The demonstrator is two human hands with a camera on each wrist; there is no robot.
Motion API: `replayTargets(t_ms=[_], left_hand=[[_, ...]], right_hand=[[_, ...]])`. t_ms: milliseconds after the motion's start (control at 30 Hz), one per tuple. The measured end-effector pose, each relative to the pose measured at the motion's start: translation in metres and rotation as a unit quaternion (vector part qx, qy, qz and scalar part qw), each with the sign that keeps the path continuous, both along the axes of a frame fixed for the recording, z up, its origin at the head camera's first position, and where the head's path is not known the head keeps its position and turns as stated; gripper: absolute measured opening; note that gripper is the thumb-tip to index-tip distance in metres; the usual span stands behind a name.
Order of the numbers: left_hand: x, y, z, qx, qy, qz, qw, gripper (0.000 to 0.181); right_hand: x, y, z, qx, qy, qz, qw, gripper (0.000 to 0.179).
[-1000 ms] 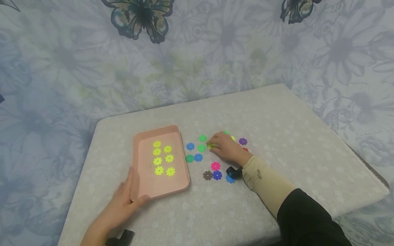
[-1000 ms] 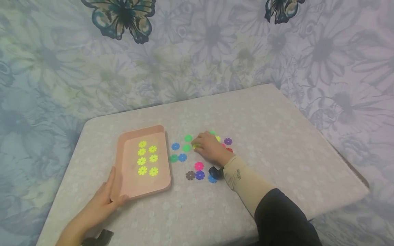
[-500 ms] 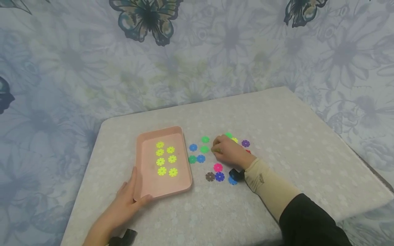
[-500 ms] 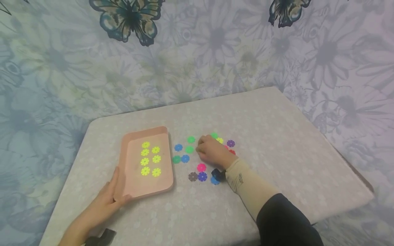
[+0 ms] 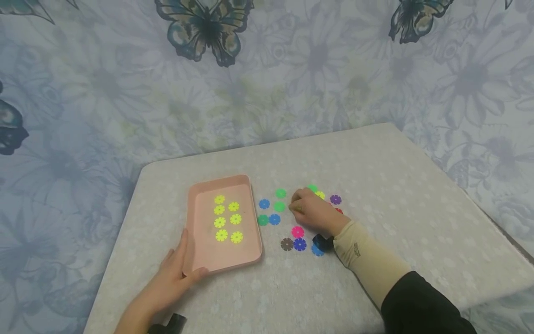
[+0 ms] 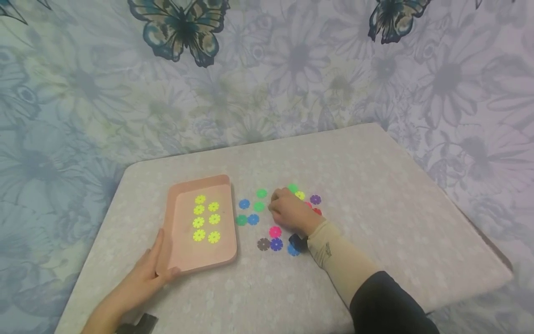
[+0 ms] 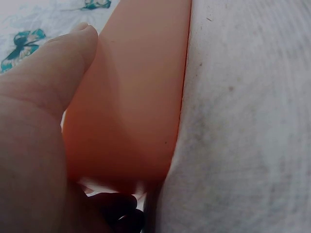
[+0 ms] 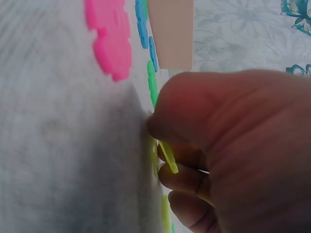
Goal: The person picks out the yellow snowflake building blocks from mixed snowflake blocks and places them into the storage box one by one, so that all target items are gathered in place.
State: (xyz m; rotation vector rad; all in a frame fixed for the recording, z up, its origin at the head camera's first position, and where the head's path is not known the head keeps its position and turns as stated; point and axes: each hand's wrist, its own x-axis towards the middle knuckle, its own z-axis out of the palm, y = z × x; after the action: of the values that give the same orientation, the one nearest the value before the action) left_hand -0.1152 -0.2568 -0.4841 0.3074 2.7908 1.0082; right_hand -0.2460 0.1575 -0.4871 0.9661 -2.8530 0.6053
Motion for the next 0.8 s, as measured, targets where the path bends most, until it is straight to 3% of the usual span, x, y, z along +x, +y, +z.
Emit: replayTargets(t_ms=[400, 800], left_hand=[[0.0011, -0.0002, 0.0006, 0.001, 0.004, 0.001, 1.0000, 0.115], [0.0023, 0.0009, 0.0013, 0.004, 0.010, 0.004, 0.9999, 0.116]], right_hand=[[0.0059, -0.0003, 0.0049, -0.007, -0.021, 0.001, 0.9997, 0.030], [0.0056, 0.0000, 0.0049, -0.012, -0.010, 0.012, 0.9998, 0.033]])
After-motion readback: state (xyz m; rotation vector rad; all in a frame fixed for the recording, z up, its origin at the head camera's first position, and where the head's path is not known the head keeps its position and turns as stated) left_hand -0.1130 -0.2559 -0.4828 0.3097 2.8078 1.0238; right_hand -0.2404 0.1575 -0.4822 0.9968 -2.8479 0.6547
